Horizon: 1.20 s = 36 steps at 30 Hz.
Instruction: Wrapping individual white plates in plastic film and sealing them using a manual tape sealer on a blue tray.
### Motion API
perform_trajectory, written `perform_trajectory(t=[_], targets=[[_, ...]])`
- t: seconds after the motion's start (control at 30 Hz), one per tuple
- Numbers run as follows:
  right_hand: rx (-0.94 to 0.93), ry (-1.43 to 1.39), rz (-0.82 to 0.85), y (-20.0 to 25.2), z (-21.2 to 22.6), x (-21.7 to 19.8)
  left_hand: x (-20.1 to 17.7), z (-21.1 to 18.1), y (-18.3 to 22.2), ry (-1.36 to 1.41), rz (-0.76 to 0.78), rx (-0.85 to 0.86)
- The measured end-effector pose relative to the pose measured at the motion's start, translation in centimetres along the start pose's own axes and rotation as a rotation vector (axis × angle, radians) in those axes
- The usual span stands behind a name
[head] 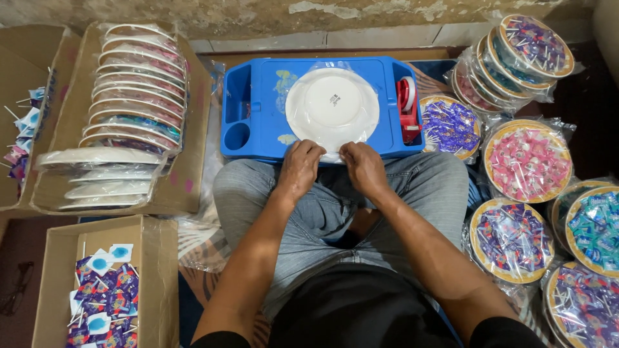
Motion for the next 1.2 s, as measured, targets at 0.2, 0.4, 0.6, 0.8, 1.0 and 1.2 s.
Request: perform_trajectory(t=[0.2, 0.4, 0.6, 0.8, 1.0, 1.2], targets=[[-0.110, 0.091, -0.036, 0.7, -1.0, 0.7, 0.1, 0.6, 0.8, -0.076, 0.063, 0.064], [-0.159, 0.215, -0.078, 0.8, -1.9, 1.1, 0.2, 0.1, 0.2, -0.179, 0.059, 0.082], [-0.100, 0.126, -0.082, 0.3, -1.8, 0.6, 0.7, 1.4, -0.5, -0.108, 0.038, 0.045], [0.012, 0.027, -0.027, -1.0, -2.7, 0.1, 0.4, 1.2, -1.6, -0.097, 0.027, -0.028], [0.110, -0.202, 0.024, -2.2, -1.2, -2.2, 2.8, 3.3, -2.3, -0.007, 0.050, -0.144], [0.145, -0.238, 0.084, -2.4, -1.5, -2.7, 2.2, 2.6, -2.9, 0.116, 0.061, -0.244]])
Point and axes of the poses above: each hand's wrist, its own y-axis away from the middle knuckle, its own x-axis out of the palm, z = x × y, the point moved 1 cm from there along -y, towards the middle knuckle, and after that the axes turned 15 degrees about z, right-handed, at the moved point
